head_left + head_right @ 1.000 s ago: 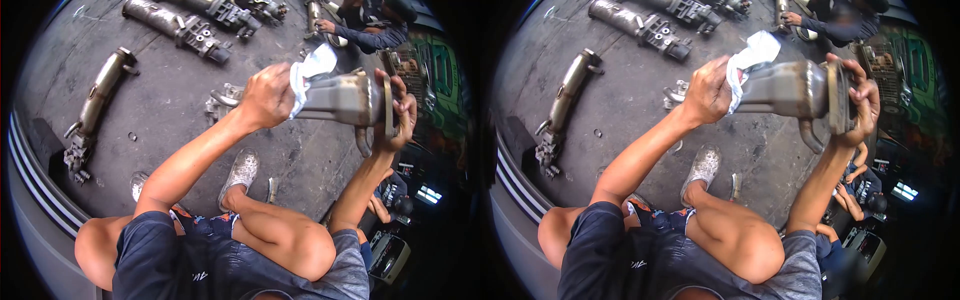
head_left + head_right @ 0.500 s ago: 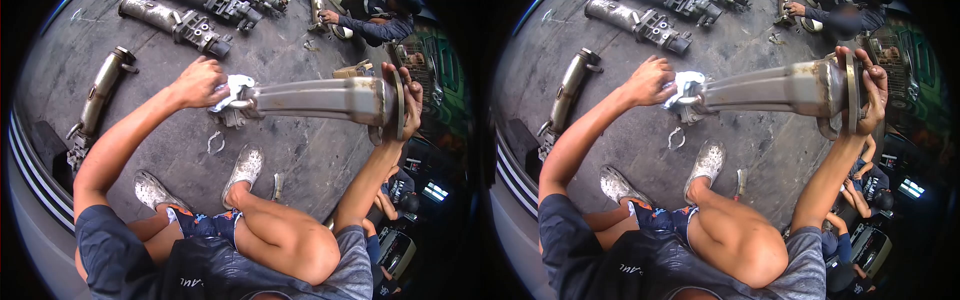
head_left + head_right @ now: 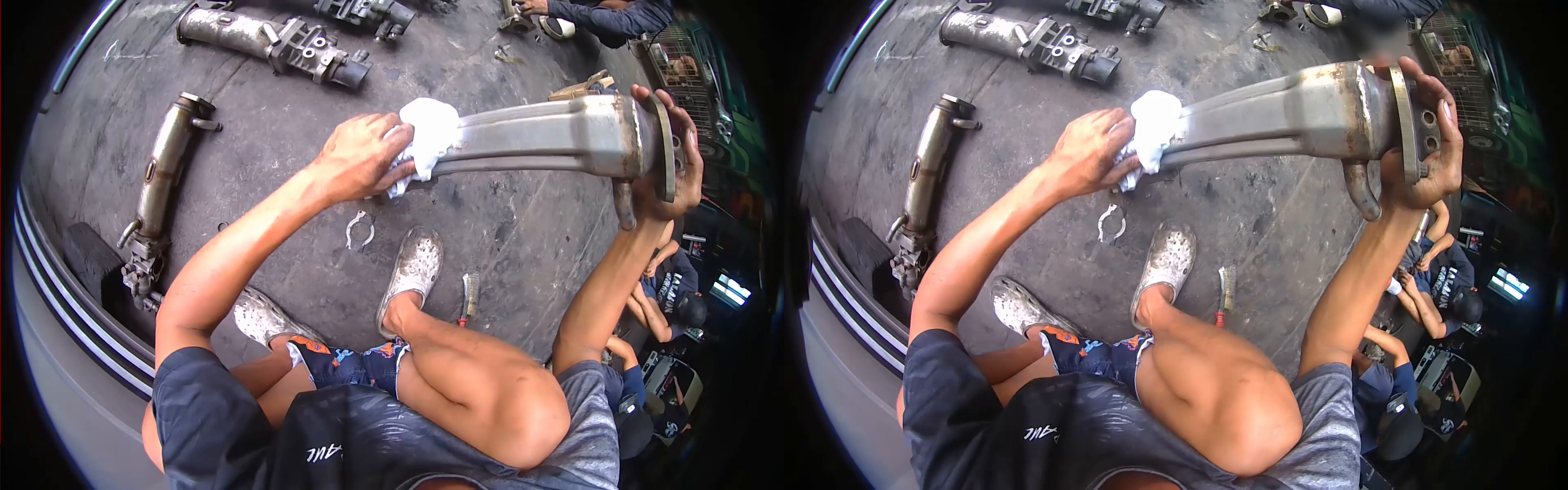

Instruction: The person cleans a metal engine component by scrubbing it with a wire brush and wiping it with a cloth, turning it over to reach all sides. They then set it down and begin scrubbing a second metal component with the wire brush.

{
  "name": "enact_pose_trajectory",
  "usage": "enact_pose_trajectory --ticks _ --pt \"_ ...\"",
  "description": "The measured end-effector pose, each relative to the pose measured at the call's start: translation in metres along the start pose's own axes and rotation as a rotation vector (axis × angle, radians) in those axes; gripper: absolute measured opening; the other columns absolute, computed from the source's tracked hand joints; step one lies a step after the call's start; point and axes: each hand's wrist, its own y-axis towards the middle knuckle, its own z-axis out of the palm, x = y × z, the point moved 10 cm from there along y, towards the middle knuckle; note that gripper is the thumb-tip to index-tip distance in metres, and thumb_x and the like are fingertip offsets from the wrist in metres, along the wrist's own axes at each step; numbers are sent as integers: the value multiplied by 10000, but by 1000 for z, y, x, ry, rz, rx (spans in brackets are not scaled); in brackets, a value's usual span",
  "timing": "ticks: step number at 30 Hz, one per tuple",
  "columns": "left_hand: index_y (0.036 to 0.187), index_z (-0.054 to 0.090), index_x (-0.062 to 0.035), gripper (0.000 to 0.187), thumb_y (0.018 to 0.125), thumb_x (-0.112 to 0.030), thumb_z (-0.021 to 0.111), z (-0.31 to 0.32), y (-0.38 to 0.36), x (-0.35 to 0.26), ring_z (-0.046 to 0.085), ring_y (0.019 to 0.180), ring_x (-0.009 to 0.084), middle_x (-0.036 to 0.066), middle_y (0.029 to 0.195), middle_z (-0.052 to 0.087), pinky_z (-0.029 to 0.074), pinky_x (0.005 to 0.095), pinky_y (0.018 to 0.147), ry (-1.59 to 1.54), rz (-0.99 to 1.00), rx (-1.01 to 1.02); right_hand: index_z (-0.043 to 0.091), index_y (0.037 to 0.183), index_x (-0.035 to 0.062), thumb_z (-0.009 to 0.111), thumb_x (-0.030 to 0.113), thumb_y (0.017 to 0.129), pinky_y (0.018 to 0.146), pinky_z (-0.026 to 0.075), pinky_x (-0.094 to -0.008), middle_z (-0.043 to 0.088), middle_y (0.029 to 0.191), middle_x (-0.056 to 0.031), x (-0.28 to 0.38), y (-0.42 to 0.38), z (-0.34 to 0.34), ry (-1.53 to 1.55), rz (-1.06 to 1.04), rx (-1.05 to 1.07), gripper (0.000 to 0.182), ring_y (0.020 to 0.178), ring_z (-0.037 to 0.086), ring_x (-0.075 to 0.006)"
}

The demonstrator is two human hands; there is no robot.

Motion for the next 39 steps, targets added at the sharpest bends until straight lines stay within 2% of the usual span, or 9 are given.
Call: enact_pose_trajectory --ticks 5,9,15,18,22,23,31,34,39 --pt "1087 621 -18 285 959 -272 638 4 17 21 677 761 439 248 788 684 535 537 709 -172 -135 -34 627 1201 -45 400 224 982 1151 387 -575 628 1286 -282 1 -4 -4 -35 20 -52 415 1202 603 -483" --pt "1113 639 -21 302 962 -282 624 4 33 30 672 701 450 246 656 644 535 548 723 -255 -278 103 636 1177 -47 396 223 985 1140 400 -567 623 1273 -308 5 -10 -10 -58 -6 -105 409 1193 610 -469" --pt "1143 641 9 307 959 -236 637 -7 22 5 689 854 436 260 911 704 547 512 770 -166 -225 57 621 1099 -14 369 190 995 1140 399 -573 619 1284 -300 7 -15 -4 -78 -71 -70 341 1198 601 -476" --pt "1247 580 39 333 956 -115 633 -34 15 -5 661 926 412 237 1029 658 529 465 794 -279 -22 -340 617 1107 -19 362 185 1003 1141 401 -571 609 1295 -308 6 -16 -1 -27 -52 -98 343 1208 594 -481" --pt "1287 533 23 428 891 -57 675 -39 32 -29 591 1112 416 227 1178 590 489 466 961 -336 84 -310 628 1071 -31 387 187 1021 1181 353 -573 594 1303 -320 8 -12 0 -27 -66 -118 329 1259 558 -497" --pt "1273 522 39 445 855 -18 665 -32 34 -25 561 1168 415 227 1252 557 463 473 1001 -350 55 -335 639 1115 -63 467 100 1014 1134 427 -582 619 1267 -290 11 -10 0 -4 -65 -93 257 1233 591 -496" --pt "1213 564 12 393 837 -59 651 -15 44 8 579 1113 409 231 1201 582 482 493 960 -173 -17 -173 621 1181 -68 383 158 1064 1182 365 -554 585 1353 -292 6 -4 -6 -26 -55 -15 349 1290 556 -452" --pt "1168 560 29 382 814 -61 672 -39 46 -32 582 1079 398 241 1155 576 486 500 935 -153 108 -410 614 1205 -71 351 180 1082 1200 342 -544 573 1386 -293 9 -7 3 -74 -82 43 384 1312 543 -435" --pt "1193 576 -3 397 818 -93 671 -6 42 -5 580 1076 364 196 1151 571 469 463 947 15 -133 -72 612 1237 -81 442 6 1017 1092 473 -489 614 1320 -285 26 -14 1 -538 -333 82 291 1238 611 -406"
